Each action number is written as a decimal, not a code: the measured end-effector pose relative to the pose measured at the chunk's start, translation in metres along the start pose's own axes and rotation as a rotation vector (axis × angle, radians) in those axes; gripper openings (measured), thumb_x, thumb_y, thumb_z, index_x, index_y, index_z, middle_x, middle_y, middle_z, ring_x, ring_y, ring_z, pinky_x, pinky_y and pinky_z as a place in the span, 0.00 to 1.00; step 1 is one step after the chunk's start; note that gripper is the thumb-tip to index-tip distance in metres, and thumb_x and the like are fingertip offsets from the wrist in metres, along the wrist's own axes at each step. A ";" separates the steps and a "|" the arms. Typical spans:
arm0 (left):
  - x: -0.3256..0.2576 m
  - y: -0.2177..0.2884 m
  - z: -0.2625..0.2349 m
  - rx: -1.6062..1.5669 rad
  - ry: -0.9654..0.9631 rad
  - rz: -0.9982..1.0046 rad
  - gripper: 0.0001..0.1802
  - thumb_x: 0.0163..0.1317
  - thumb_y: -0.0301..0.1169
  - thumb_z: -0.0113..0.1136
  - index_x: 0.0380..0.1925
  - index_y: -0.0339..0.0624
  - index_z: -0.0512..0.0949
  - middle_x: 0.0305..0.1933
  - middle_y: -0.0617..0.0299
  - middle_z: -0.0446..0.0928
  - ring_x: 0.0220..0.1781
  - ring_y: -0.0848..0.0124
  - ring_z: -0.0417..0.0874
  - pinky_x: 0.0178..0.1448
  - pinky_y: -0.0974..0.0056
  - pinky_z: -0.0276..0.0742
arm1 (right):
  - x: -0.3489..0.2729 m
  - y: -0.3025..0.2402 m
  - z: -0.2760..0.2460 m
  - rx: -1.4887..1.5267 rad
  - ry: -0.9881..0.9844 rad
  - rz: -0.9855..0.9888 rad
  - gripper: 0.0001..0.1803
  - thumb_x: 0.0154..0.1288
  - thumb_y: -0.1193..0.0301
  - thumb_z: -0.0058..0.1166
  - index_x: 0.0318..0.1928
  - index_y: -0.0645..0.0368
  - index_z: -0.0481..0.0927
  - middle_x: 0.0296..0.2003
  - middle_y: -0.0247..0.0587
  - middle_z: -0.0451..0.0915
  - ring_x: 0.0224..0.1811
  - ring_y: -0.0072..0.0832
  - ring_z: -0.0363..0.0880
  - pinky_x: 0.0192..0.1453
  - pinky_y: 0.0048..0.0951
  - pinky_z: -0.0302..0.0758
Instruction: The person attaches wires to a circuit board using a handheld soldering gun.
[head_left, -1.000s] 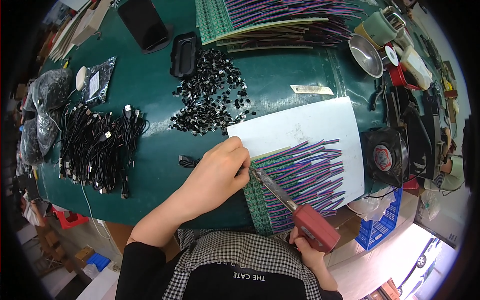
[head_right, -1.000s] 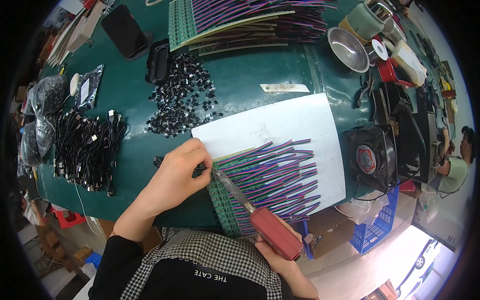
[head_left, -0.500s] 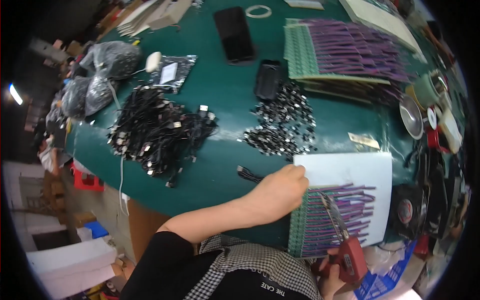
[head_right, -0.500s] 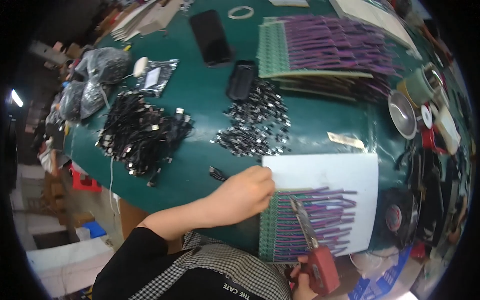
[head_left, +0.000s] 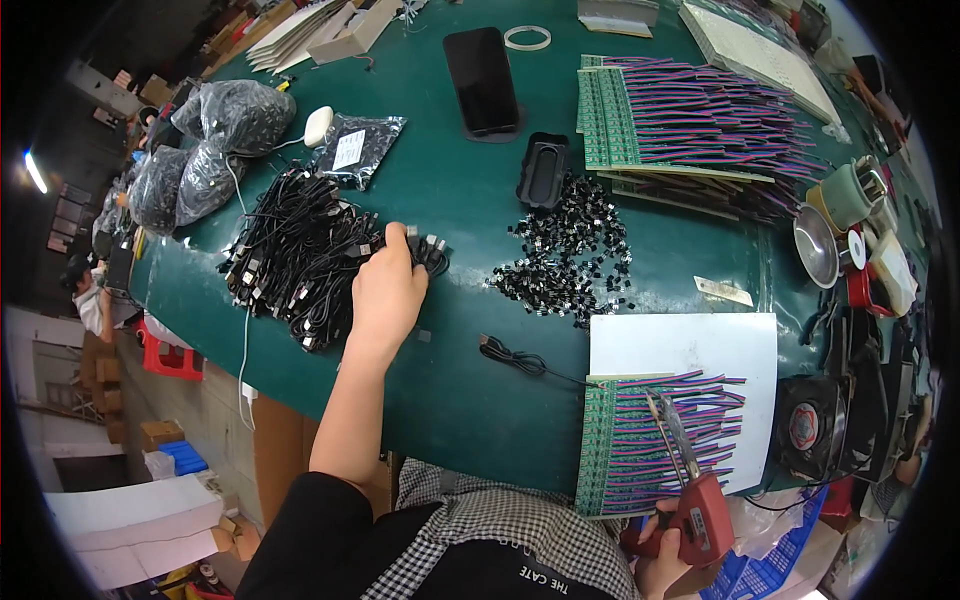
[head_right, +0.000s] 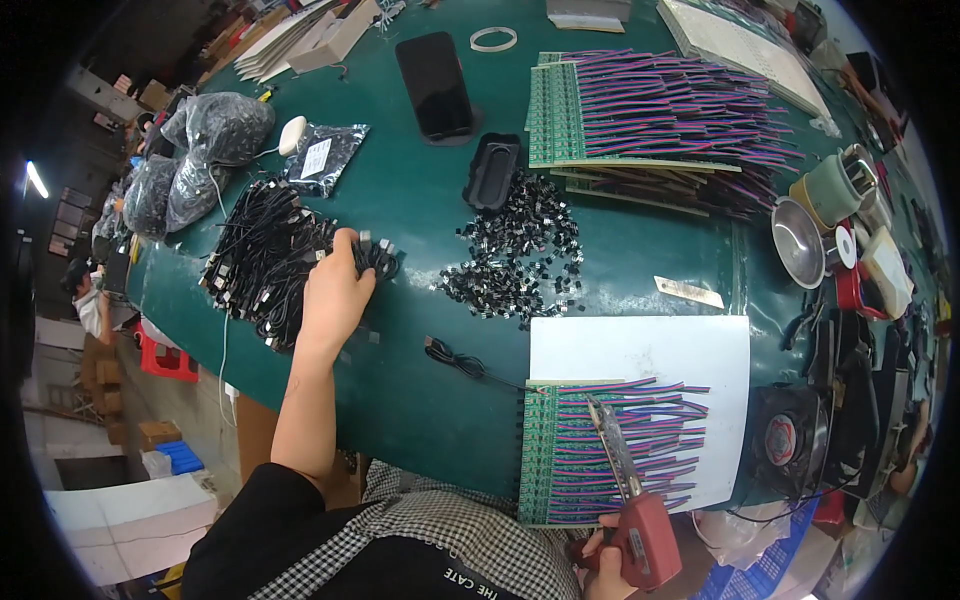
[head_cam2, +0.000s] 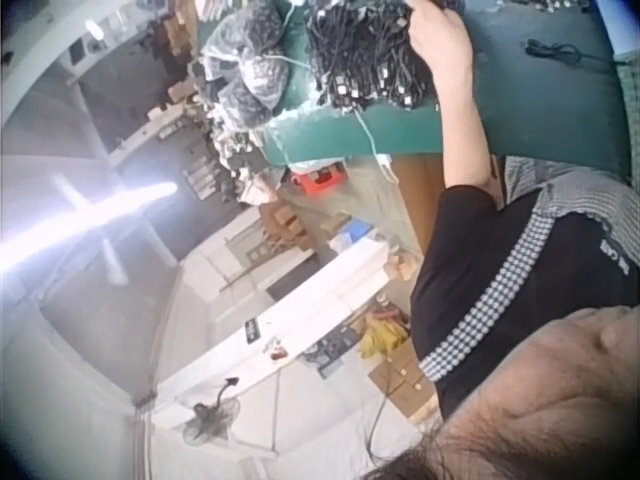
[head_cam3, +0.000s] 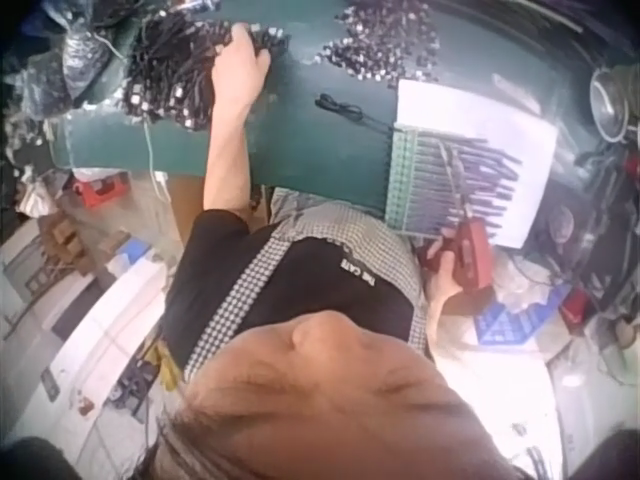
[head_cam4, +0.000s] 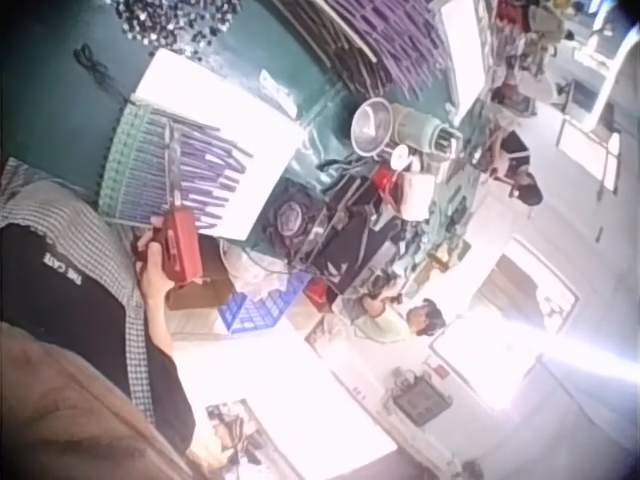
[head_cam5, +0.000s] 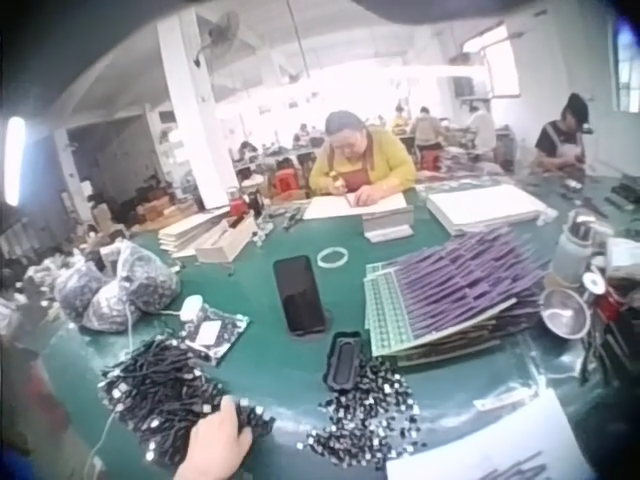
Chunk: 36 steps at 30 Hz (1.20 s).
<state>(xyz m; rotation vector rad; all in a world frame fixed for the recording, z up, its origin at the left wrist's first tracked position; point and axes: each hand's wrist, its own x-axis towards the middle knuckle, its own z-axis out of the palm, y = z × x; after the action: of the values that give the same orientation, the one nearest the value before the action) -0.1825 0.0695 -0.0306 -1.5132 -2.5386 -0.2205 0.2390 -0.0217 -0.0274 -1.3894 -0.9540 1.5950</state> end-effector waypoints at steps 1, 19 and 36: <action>0.000 0.004 -0.012 -0.346 -0.190 -0.115 0.18 0.57 0.25 0.60 0.44 0.31 0.66 0.22 0.53 0.75 0.21 0.62 0.79 0.24 0.61 0.73 | 0.000 0.000 0.001 0.001 0.018 0.003 0.25 0.68 0.55 0.53 0.53 0.64 0.70 0.29 0.41 0.72 0.28 0.28 0.69 0.31 0.28 0.70; -0.025 0.020 -0.036 -0.491 -0.282 0.637 0.06 0.46 0.26 0.67 0.26 0.43 0.82 0.39 0.63 0.76 0.51 0.65 0.73 0.56 0.60 0.64 | 0.000 0.003 0.008 -0.057 0.128 -0.306 0.30 0.65 0.58 0.57 0.55 0.69 0.65 0.43 0.49 0.75 0.23 0.25 0.73 0.24 0.21 0.68; -0.082 0.114 -0.082 -1.307 -0.968 0.347 0.05 0.66 0.26 0.54 0.39 0.38 0.77 0.28 0.60 0.79 0.29 0.70 0.79 0.34 0.66 0.73 | 0.001 -0.026 0.023 0.096 -0.037 -0.106 0.25 0.58 0.80 0.60 0.56 0.66 0.69 0.43 0.44 0.77 0.36 0.24 0.78 0.40 0.26 0.76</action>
<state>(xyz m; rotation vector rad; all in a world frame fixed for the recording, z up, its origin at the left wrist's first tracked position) -0.0376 0.0359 0.0344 -3.0457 -2.6858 -1.7109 0.2180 -0.0110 -0.0011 -1.2279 -0.9448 1.5715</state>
